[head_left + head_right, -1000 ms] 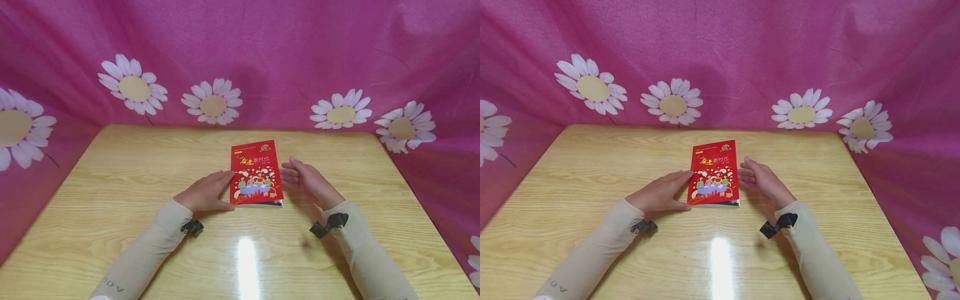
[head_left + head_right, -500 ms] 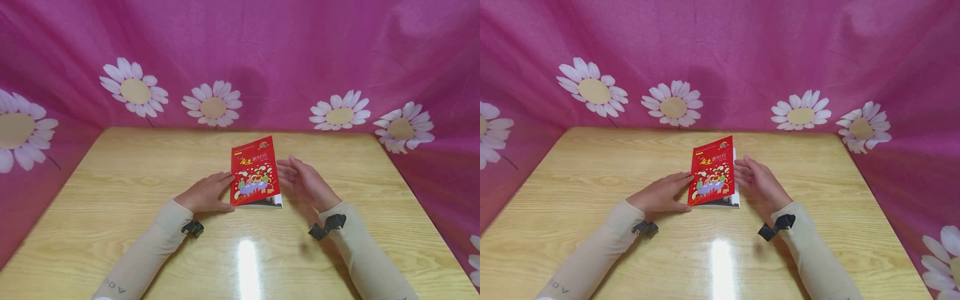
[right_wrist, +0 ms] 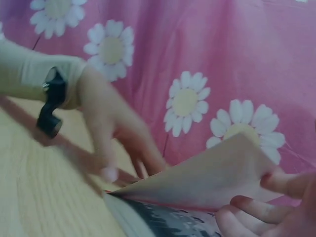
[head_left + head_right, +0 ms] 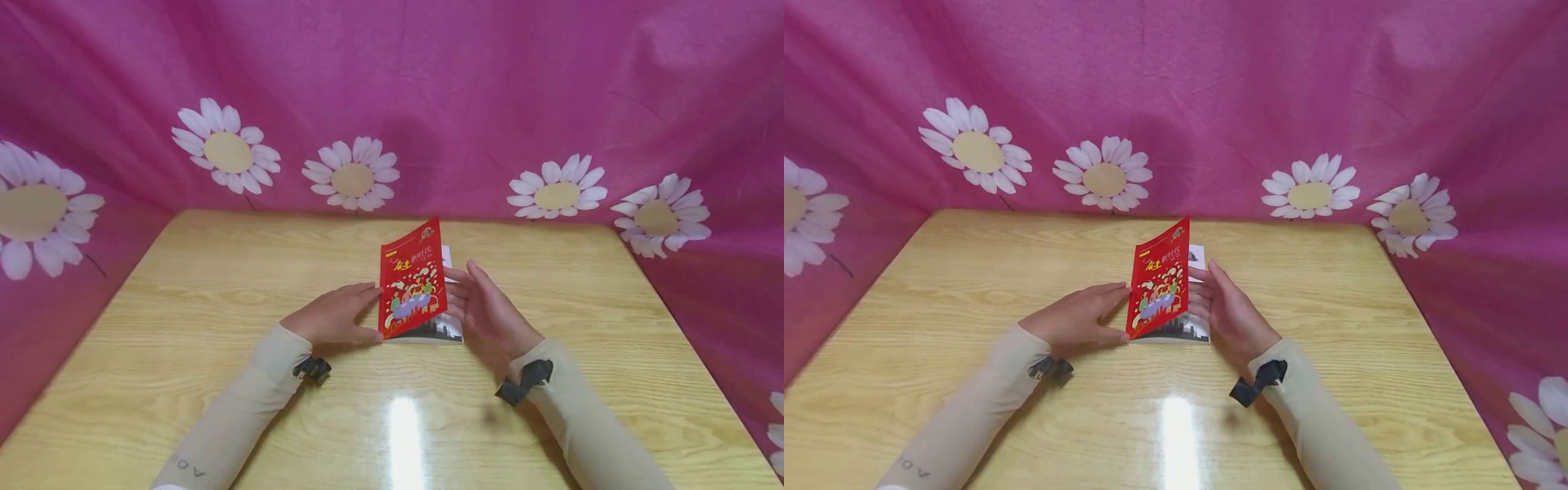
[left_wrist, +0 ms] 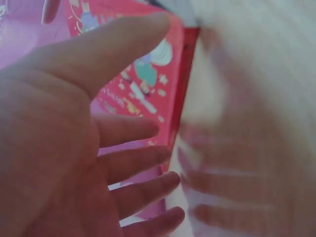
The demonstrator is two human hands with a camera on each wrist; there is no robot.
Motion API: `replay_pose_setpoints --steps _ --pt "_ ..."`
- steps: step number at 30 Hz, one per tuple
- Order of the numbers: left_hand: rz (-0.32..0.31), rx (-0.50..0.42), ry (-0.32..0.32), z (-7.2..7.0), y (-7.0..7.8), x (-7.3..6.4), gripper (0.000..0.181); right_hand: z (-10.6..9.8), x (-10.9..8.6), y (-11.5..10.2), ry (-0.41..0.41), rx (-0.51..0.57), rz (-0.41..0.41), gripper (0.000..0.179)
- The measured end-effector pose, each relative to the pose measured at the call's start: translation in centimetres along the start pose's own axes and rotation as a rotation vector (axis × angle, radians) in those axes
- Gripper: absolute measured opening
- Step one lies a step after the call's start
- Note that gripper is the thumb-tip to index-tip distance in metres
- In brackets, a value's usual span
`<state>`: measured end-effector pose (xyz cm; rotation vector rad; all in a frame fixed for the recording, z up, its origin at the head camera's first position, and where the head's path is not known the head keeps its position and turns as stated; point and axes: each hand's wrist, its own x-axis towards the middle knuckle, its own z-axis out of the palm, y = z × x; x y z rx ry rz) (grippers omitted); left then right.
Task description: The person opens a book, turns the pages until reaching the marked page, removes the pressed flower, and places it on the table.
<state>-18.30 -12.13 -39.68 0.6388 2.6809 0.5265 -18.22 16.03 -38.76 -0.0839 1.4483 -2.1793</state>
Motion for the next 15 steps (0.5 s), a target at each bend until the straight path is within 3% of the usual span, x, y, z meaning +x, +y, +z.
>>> replay_pose_setpoints --steps 8,15 --pt "0.005 0.013 0.043 -1.9 -1.8 -0.7 0.075 1.9 0.2 0.7 -0.079 -0.317 -0.085 0.065" --pt "-0.018 0.011 0.081 -3.2 -3.6 -2.1 0.071 4.0 0.8 1.0 -0.170 -0.444 -0.169 0.059"
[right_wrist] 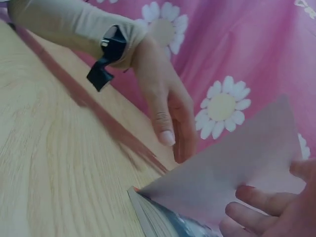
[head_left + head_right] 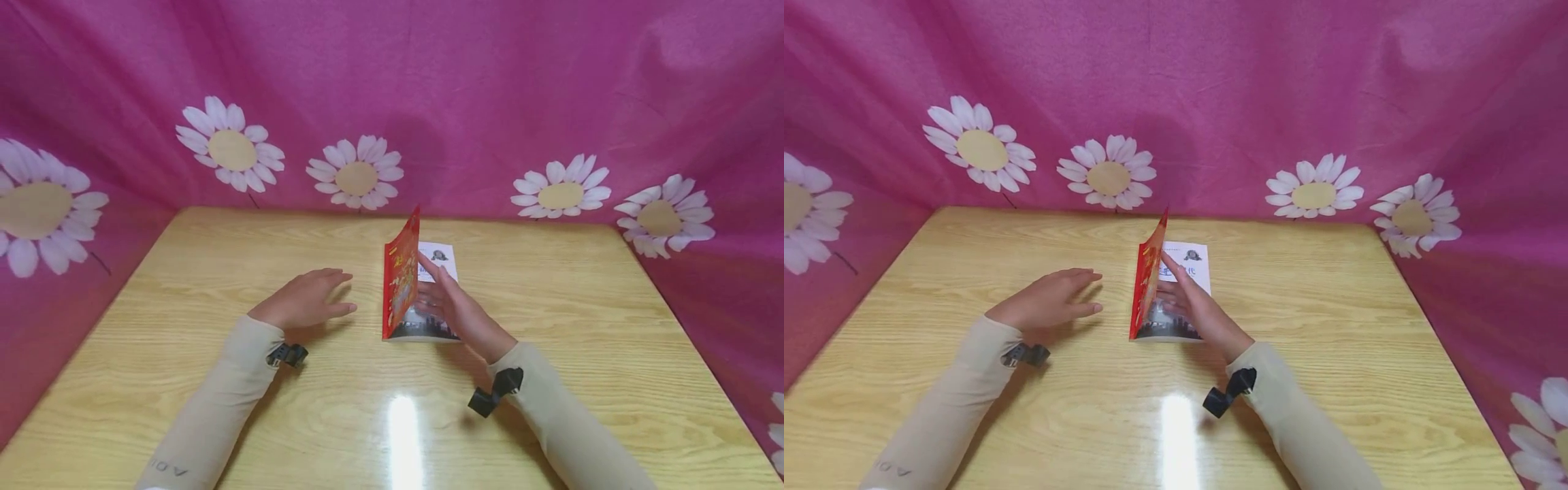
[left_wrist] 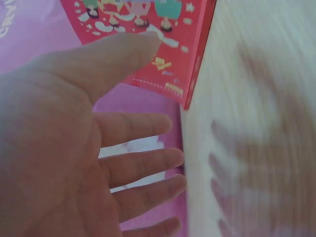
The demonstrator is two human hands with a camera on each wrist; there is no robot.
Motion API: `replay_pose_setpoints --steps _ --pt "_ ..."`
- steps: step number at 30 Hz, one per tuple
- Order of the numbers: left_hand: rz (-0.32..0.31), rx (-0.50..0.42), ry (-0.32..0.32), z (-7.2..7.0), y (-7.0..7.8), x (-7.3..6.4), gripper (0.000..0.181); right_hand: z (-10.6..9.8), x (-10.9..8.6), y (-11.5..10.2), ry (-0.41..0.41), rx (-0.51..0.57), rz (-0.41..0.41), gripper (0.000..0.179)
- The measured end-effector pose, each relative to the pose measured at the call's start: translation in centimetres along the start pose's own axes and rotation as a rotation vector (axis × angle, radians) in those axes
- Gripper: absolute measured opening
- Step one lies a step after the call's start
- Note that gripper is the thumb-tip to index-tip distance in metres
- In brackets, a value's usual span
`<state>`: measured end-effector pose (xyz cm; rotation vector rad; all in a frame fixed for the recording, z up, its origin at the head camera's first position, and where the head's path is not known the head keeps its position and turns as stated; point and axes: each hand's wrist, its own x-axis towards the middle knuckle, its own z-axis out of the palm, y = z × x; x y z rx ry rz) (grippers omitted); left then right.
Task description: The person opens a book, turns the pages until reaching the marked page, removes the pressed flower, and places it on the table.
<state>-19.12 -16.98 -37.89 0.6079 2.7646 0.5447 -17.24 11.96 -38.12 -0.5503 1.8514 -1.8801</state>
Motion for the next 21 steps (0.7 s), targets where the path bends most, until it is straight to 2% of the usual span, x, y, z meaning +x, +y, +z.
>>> replay_pose_setpoints --steps 5,8,14,18,21 --pt "-0.031 -0.023 0.045 -0.9 -1.0 -1.0 0.068 1.4 1.0 0.2 -0.058 -0.055 -0.037 0.059" --pt "-0.027 -0.058 0.083 -1.6 -1.7 -1.6 0.065 2.1 1.5 0.6 -0.078 -0.122 -0.055 0.061" --pt "-0.031 -0.092 0.179 -3.0 -2.9 -2.3 0.063 3.6 2.1 1.0 -0.085 -0.254 -0.025 0.062" --pt "-0.015 -0.084 0.250 -3.6 -3.0 -2.5 0.060 4.5 2.5 1.0 -0.074 -0.368 -0.007 0.063" --pt "0.010 -0.077 0.288 -3.7 -2.4 -2.5 0.060 5.0 2.7 1.1 -0.081 -0.414 0.032 0.064"
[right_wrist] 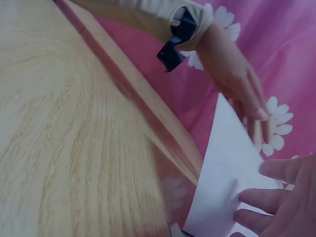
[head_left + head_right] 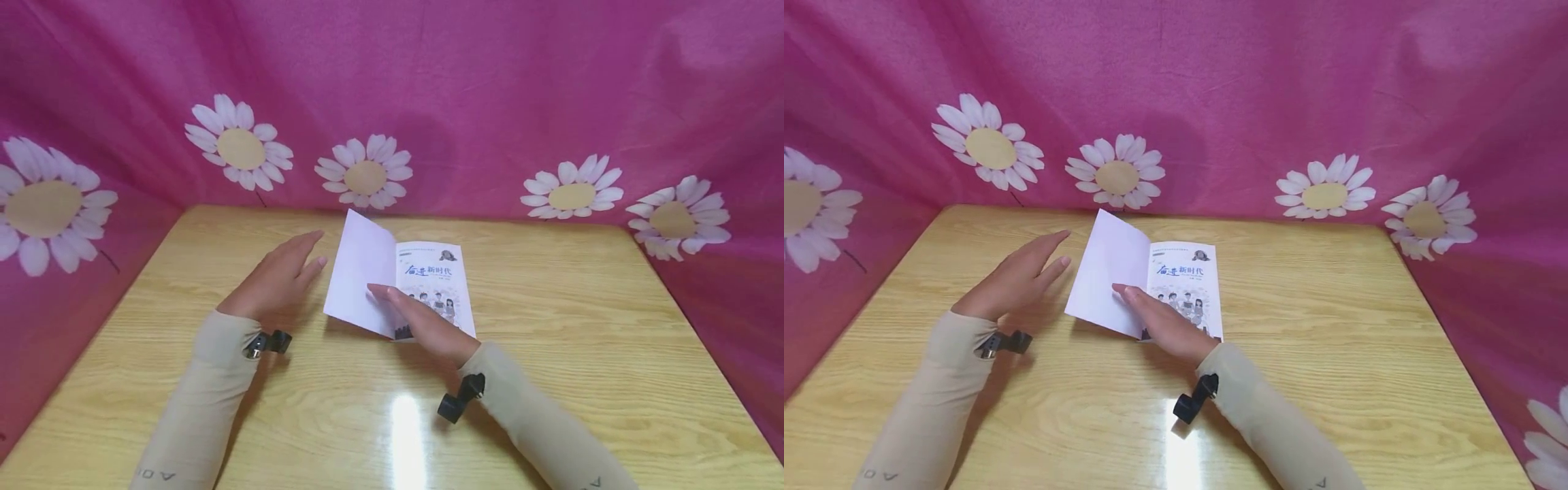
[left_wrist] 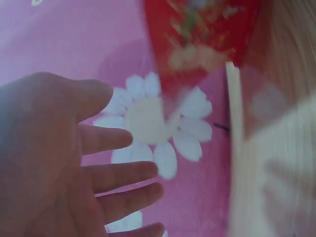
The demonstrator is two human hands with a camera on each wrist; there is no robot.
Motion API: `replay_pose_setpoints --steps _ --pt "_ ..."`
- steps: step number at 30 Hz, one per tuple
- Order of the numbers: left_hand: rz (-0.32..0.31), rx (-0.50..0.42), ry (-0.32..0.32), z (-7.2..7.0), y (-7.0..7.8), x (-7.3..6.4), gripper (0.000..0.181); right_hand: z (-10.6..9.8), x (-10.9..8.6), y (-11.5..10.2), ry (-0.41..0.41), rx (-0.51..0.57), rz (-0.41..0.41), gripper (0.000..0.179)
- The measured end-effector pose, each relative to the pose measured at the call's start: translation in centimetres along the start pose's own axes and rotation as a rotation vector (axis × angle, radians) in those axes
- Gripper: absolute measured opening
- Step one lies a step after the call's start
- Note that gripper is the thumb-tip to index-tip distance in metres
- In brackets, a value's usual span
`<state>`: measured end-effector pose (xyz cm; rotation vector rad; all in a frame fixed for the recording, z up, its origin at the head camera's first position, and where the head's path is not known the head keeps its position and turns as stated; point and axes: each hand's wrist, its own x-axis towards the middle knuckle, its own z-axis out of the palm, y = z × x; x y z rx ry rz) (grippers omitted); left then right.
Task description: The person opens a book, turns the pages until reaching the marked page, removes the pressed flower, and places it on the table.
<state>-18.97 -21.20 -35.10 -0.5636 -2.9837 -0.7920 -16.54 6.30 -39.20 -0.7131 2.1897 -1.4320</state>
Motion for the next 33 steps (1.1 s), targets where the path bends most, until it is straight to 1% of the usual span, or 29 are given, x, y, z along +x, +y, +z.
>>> replay_pose_setpoints --steps 2,4,7,10,11,14,16,20,24,29,33 --pt "0.034 0.023 0.006 0.2 0.5 0.2 0.064 0.3 0.2 -0.1 -0.016 -0.023 0.023 0.064" --pt "0.057 0.061 -0.021 0.7 1.2 0.4 0.070 0.5 0.2 -0.1 -0.029 -0.044 0.052 0.065" --pt "0.098 0.143 -0.096 1.9 1.9 0.8 0.081 0.7 0.3 0.1 -0.050 -0.081 0.070 0.067" --pt "0.118 0.210 -0.174 3.1 2.4 1.1 0.089 0.8 0.3 0.2 -0.064 -0.114 0.068 0.069" --pt "0.117 0.219 -0.193 3.4 2.4 1.1 0.091 0.8 0.3 0.2 -0.065 -0.124 0.061 0.070" --pt "0.098 0.217 -0.225 4.1 2.5 1.1 0.097 0.8 0.5 0.1 -0.070 -0.139 0.031 0.072" --pt "0.072 0.189 -0.240 4.5 2.4 1.0 0.099 0.8 0.5 0.1 -0.073 -0.141 0.033 0.072" --pt "0.045 0.146 -0.265 5.1 2.4 0.8 0.103 0.7 0.5 0.2 -0.085 -0.125 0.067 0.070" --pt "0.016 0.146 -0.275 5.6 2.3 0.7 0.105 0.5 0.3 0.2 -0.088 -0.110 0.068 0.067" --pt "0.005 0.178 -0.270 5.8 2.3 0.7 0.102 -0.6 -0.2 -0.1 -0.065 -0.104 0.061 0.066" --pt "-0.006 0.173 -0.288 5.9 2.3 0.7 0.101 -1.9 -0.6 -0.2 -0.035 -0.149 0.058 0.066"
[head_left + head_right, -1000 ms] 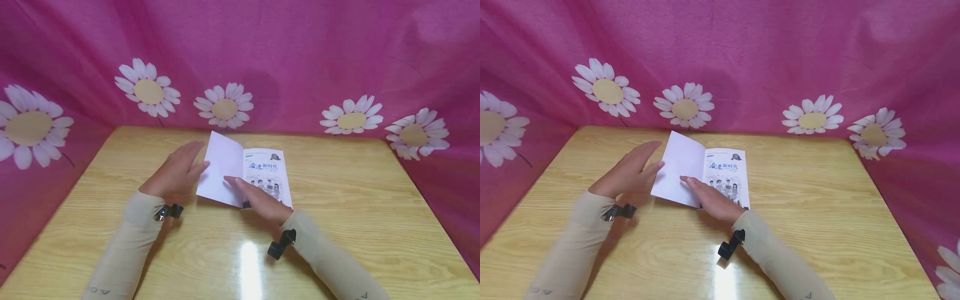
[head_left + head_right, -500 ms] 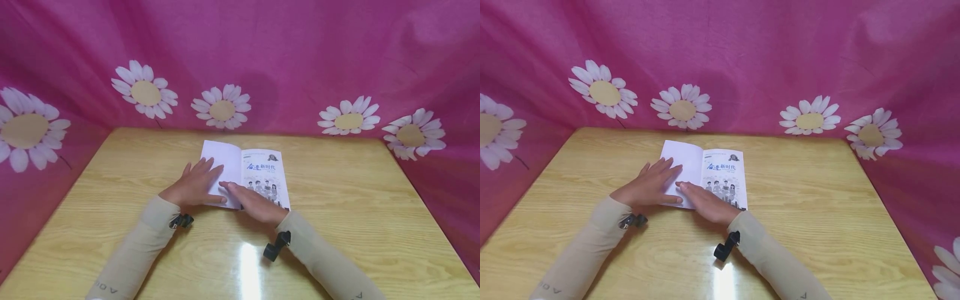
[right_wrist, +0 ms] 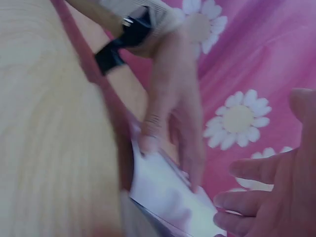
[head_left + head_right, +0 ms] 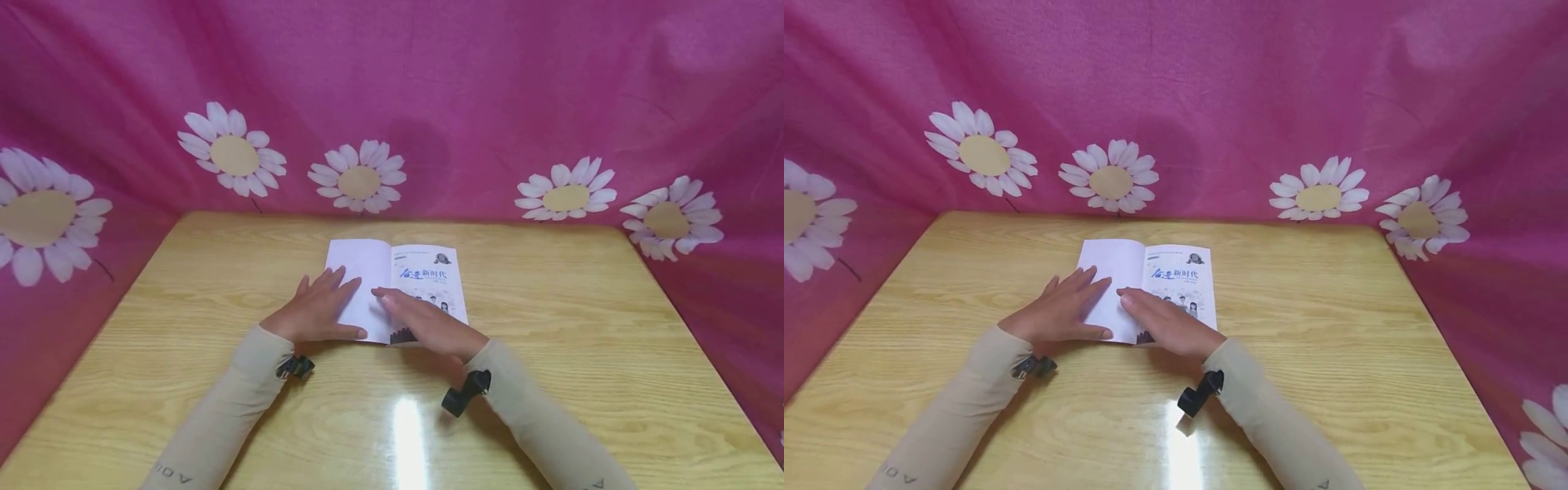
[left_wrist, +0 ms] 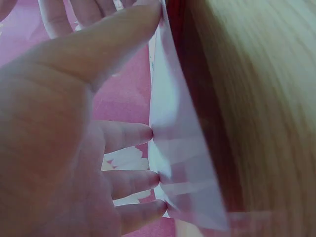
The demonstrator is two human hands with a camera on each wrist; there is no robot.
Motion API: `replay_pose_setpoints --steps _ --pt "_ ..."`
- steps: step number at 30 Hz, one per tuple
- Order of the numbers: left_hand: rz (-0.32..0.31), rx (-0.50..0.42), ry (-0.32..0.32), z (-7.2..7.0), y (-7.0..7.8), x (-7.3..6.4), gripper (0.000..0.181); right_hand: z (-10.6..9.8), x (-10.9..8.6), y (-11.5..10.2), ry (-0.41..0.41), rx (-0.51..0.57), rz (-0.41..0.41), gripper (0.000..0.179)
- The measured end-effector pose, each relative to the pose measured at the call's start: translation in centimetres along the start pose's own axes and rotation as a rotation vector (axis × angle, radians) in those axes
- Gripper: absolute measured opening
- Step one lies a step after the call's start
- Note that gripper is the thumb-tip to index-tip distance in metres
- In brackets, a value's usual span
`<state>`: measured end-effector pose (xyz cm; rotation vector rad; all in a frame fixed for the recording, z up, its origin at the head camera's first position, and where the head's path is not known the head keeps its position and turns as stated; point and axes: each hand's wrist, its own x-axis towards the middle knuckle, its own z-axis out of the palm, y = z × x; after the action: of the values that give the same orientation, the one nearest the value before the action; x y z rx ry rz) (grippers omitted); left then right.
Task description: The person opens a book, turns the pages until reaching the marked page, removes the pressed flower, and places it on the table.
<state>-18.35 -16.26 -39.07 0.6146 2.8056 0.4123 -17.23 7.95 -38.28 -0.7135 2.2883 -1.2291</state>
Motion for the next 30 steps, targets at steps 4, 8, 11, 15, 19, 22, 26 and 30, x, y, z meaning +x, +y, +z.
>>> replay_pose_setpoints --steps 4,8,11,15,19,22,26,30 --pt "-0.021 -0.009 -0.023 0.2 -0.1 0.0 0.101 -1.4 -0.4 0.2 0.036 -0.041 0.020 0.062" --pt "-0.040 -0.023 -0.030 0.4 -0.2 0.1 0.101 -3.0 -0.9 0.6 0.060 -0.097 0.031 0.060" --pt "-0.048 -0.029 -0.035 0.6 -0.3 0.3 0.102 -4.2 -1.3 1.0 0.058 -0.117 0.044 0.064" --pt "-0.051 -0.043 -0.040 0.9 -0.3 0.3 0.101 -5.7 -2.0 1.3 0.068 -0.122 0.073 0.075" --pt "-0.053 -0.053 -0.039 0.9 -0.3 0.2 0.101 -6.8 -2.4 1.7 0.086 -0.159 0.097 0.085" --pt "-0.057 -0.048 -0.044 1.0 -0.4 0.2 0.101 -7.6 -2.7 2.3 0.088 -0.193 0.111 0.090" --pt "-0.062 -0.040 -0.052 1.2 -0.4 0.3 0.100 -8.2 -2.9 2.9 0.084 -0.249 0.119 0.096" --pt "-0.073 -0.036 -0.055 1.3 -0.5 0.3 0.100 -8.3 -2.9 3.3 0.069 -0.295 0.110 0.098"
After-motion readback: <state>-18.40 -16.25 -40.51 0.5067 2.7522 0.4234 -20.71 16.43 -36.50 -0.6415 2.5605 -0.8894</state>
